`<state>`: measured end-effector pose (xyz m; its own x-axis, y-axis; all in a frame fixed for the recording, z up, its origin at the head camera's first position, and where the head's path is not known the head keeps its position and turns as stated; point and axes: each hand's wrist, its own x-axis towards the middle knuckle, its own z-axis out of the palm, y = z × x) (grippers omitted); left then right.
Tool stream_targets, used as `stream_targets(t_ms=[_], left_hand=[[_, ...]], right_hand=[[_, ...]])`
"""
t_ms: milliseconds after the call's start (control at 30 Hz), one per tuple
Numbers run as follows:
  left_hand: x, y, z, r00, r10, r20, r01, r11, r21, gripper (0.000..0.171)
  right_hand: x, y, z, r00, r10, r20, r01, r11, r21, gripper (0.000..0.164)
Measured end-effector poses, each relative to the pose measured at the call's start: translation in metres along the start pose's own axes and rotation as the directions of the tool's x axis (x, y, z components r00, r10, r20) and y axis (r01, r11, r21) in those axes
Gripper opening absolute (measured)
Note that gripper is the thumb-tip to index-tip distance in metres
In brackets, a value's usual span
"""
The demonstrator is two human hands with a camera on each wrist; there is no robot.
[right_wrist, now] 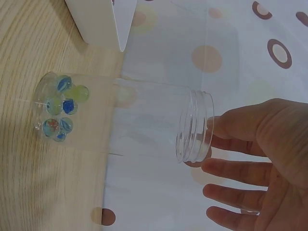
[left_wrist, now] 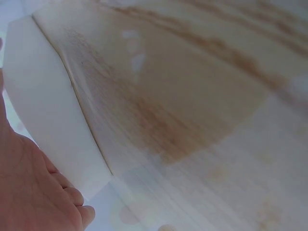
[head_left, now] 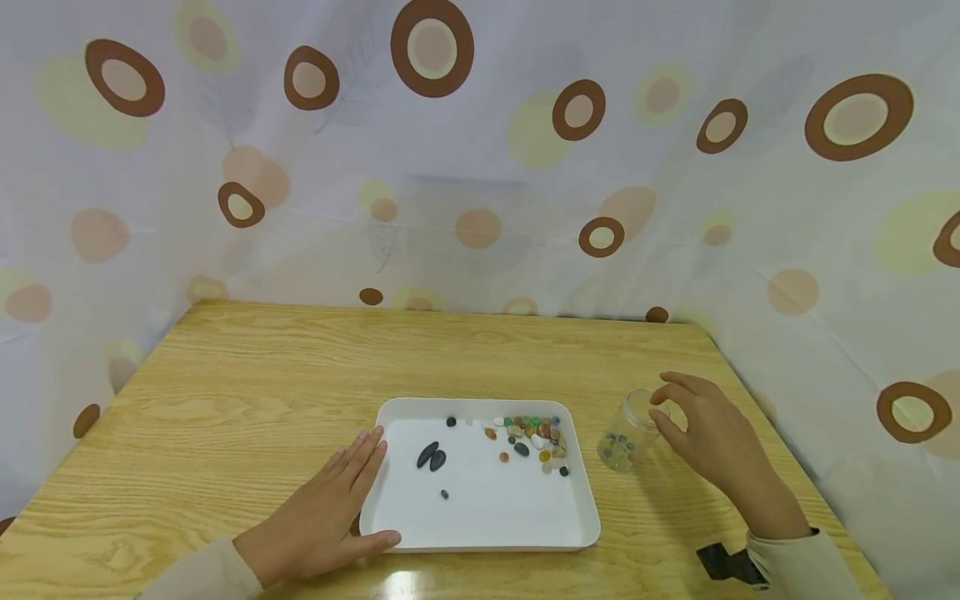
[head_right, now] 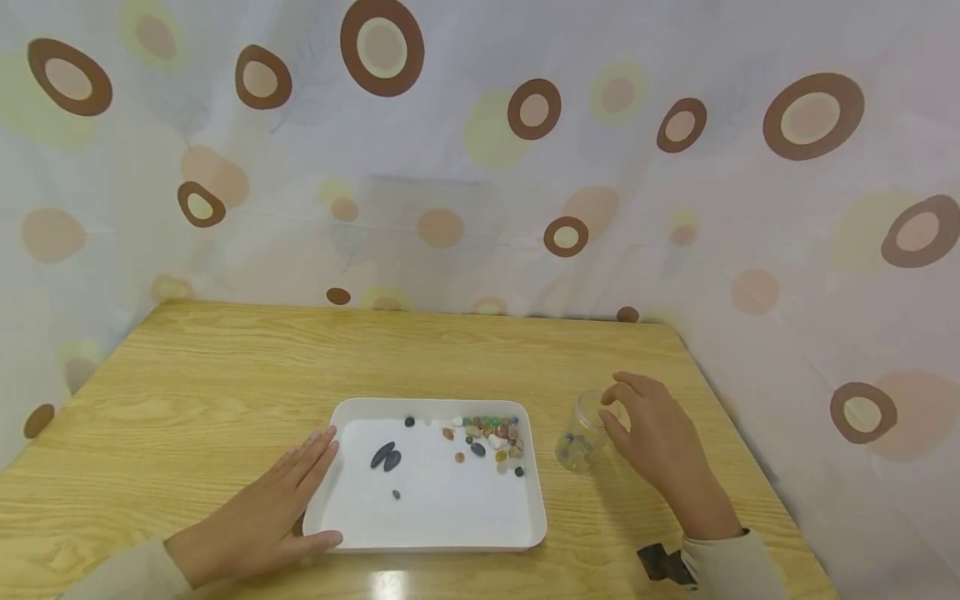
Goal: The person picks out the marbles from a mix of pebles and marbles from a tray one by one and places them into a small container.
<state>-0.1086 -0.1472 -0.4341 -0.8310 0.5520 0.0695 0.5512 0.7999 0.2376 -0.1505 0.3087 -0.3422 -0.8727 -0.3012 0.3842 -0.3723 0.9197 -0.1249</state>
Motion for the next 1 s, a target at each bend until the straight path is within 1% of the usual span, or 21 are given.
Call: stream_targets(t_ms=[200, 433, 667, 867, 1000], left_hand=[[0.0, 0.0, 0.0, 1.0, -0.002, 0.007, 0.002, 1.0, -0.006, 0.102], [0.0, -0.001, 0.001, 1.0, 0.004, -0.002, -0.004, 1.0, -0.01, 0.101], [0.001, -0.002, 0.002, 1.0, 0.009, -0.009, -0.009, 1.0, -0.004, 0.101], [0.001, -0.001, 0.001, 1.0, 0.004, -0.004, -0.004, 1.0, -0.009, 0.1], [0.001, 0.0, 0.0, 1.0, 0.002, 0.0, -0.002, 1.0, -0.013, 0.101]], right_hand=[[0.0, 0.001, 0.001, 1.0, -0.002, 0.002, 0.002, 1.0, 0.001, 0.016], [0.001, 0.001, 0.001, 1.0, -0.017, -0.01, 0.017, 1.0, -0.003, 0.016], [0.003, -0.001, -0.001, 1.0, -0.028, 0.001, 0.028, 1.0, -0.008, 0.017], [0.013, -0.013, -0.001, 0.997, -0.071, -0.003, 0.071, 0.997, -0.015, 0.02], [0.02, -0.024, 0.003, 0.993, -0.119, -0.004, 0.119, 0.993, -0.014, 0.019]])
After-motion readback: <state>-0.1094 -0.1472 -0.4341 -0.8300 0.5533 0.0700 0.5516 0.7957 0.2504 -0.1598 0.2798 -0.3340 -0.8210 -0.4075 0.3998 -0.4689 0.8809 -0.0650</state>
